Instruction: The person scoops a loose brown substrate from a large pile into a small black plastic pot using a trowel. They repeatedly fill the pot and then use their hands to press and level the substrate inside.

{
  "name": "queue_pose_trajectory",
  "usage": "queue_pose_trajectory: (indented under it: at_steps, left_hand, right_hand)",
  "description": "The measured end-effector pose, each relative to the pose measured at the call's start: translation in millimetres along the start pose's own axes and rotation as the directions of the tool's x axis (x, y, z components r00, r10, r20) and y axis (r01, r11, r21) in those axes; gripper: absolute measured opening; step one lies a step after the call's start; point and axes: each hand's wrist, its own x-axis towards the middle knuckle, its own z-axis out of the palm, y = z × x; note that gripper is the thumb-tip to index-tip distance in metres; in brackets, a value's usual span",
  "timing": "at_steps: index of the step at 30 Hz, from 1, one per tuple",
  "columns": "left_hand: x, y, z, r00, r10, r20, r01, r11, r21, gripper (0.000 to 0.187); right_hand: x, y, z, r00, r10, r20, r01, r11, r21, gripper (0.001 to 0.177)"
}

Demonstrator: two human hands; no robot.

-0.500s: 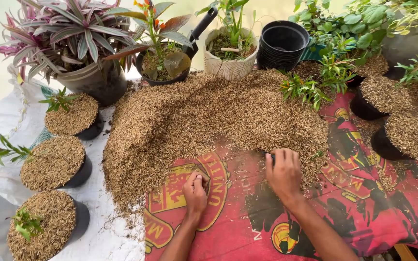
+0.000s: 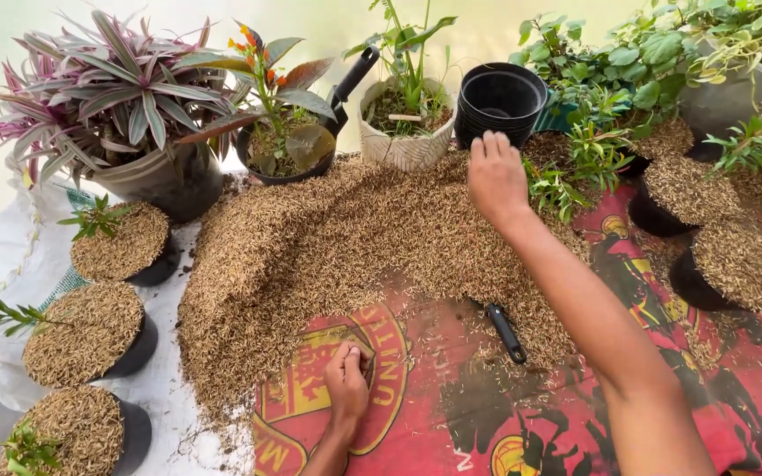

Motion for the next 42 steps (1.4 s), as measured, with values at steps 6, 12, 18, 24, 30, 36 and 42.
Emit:
queue_pose_trajectory:
  at_steps: [6,12,18,24,30,36,42]
  left_hand:
    - [1.9,-18.7,-1.7,1.000,-0.019,0.024,0.019,1.000,0.022,0.029]
    - [3.7,-21.7,-3.7,0.999,-0.035,0.030,0.034,0.999,0.041,0.031]
    - [4.0,-15.8,-3.3,0.998,-0.061,0.036,0.061,0.998,-0.005,0.032]
    - [4.6,-12.2,-3.6,0.997,-0.060,0.038,0.061,0.998,-0.013,0.033]
    - [5.4,-16.8,-2.3,0.999,-0.045,0.017,0.046,0.998,-0.036,0.032]
    - [5.4,-12.6,-2.9,0.997,-0.068,0.036,0.070,0.994,-0.078,0.031]
    - [5.5,-21.0,-3.0,0.999,-0.048,0.026,0.050,0.996,-0.071,0.030]
  right_hand:
    - [57.6,46.6,27.9,0.980,0.082,0.180,-0.055,0.987,-0.148,0.060]
    - [77.4,71.6,49.9,0.963,0.061,0.264,-0.043,0.996,-0.075,0.034]
    - [99.5,86.7,64.9,0.934,0.075,0.348,-0.046,0.995,-0.091,0.029]
    - [97.4,86.8,72.3,0.960,0.091,0.263,-0.081,0.996,-0.048,0.026]
    - [94.0,86.6,73.1,0.981,0.082,0.177,-0.080,0.997,-0.022,0.025]
    - [93.7,87.4,71.5,0.980,0.096,0.175,-0.094,0.995,-0.017,0.026]
    - [92.7,87.9,71.4,0.981,0.130,0.146,-0.134,0.991,0.021,0.011]
